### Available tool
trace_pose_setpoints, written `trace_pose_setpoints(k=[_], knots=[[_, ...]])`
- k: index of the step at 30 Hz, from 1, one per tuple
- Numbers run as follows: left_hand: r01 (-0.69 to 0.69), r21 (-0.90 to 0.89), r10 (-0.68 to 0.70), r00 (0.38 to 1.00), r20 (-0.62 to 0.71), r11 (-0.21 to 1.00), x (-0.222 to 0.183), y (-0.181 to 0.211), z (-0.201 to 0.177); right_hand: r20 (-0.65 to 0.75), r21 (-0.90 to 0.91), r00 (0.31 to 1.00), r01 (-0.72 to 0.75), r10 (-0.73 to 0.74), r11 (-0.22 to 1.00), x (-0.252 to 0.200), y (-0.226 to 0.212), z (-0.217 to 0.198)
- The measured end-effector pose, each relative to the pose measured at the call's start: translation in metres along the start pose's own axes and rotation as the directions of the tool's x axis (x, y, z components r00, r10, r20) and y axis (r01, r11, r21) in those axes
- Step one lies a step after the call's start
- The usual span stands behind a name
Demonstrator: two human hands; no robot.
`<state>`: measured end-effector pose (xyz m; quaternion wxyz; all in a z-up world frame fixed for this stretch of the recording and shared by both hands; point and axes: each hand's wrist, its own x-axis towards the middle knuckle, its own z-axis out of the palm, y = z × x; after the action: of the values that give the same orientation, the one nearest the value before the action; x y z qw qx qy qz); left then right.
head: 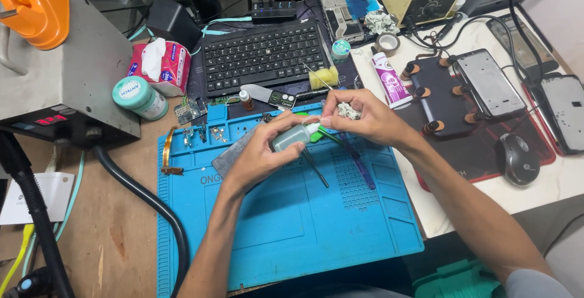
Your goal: Using a heat gun and tweezers to repair or modify components on a mobile phone circuit board
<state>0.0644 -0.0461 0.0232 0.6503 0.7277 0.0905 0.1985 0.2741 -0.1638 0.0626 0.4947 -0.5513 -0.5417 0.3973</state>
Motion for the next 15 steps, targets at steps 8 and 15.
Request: trace_pose_setpoints(k=[8, 15], knots=[[0.007, 0.070, -0.008, 1.000, 0.027, 0.998, 0.001, 0.003, 0.001, 0.026, -0.092, 0.999, 0.042, -0.040, 0.995, -0.001, -0.003, -0.003], [-0.024, 0.215, 0.046, 0.995, -0.094, 0.976, 0.009, -0.004, 0.011, -0.007, -0.360, 0.991, 0.126, -0.137, 0.924, -0.002, 0.002, 0.000]])
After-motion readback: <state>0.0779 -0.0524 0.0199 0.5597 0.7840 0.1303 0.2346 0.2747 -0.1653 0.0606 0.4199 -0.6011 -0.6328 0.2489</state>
